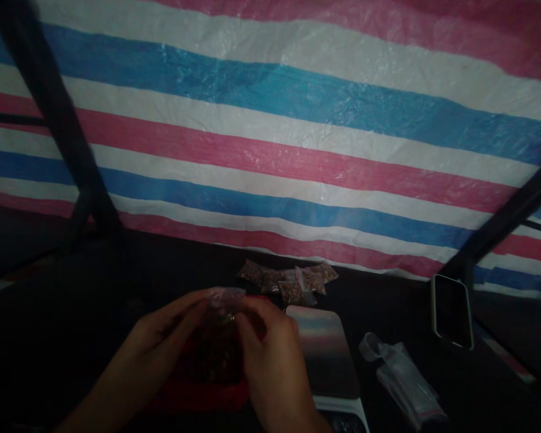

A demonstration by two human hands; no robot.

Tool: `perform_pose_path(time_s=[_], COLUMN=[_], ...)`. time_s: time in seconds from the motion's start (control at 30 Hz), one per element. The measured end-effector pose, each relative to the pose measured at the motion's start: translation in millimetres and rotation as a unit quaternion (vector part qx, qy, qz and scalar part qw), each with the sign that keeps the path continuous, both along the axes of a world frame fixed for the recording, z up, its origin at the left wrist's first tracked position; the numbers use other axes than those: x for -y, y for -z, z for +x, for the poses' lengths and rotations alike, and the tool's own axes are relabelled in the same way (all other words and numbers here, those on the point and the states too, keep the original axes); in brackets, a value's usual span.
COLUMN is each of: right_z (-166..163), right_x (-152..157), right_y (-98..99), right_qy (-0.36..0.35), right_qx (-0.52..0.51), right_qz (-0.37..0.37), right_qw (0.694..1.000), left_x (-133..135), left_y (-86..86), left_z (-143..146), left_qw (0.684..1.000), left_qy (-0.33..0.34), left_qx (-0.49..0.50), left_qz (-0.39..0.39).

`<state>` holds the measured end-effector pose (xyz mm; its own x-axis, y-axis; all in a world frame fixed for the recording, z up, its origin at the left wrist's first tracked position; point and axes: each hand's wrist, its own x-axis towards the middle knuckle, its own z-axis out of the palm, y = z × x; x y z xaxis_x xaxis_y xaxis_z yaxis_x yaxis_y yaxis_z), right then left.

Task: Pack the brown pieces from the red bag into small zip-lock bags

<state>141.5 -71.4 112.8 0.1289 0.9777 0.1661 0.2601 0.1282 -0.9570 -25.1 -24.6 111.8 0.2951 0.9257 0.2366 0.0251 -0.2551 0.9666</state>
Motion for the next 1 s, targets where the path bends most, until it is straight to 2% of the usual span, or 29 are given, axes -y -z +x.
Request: perform_pose_path(time_s=[0.13,0.27,0.57,0.7,0.87,0.93,1.0], right_z=[0,0,-3,7,52,87,129], right_x=[2,2,0,-2,0,8,20], right_y=[2.9,6.5,8.4,4.2,-26.4,-42.6,-54.7], right_qy=[-0.007,-0.027,-0.005,0.012,0.06,0.123,0.216], right_qx=[0.041,0.018,-0.007,-0.044,-0.088,-0.092,-0.083], right_qz=[0.011,0.023,-0.013,-0.014,-0.032,-0.039,-0.032], right_qw=[0.999,0.999,1.0,0.999,0.994,0.987,0.972], left_x=[3,3,3,-1,-5,-5,-4], left_y=[2.7,2.7,0.8,4.0,1.3,-0.7,-2.9], left_z=[6,6,3,1,0,-1,-3], left_qw=[1.0,0.998,1.0,0.999,0.993,0.99,0.987], left_qy=[0.004,-0.023,0.015,-0.031,-0.117,-0.138,-0.155], left_qx=[0.011,0.025,-0.01,-0.043,-0.004,-0.006,-0.012], left_qz=[-0.02,-0.051,-0.022,-0.006,0.003,0.021,0.035])
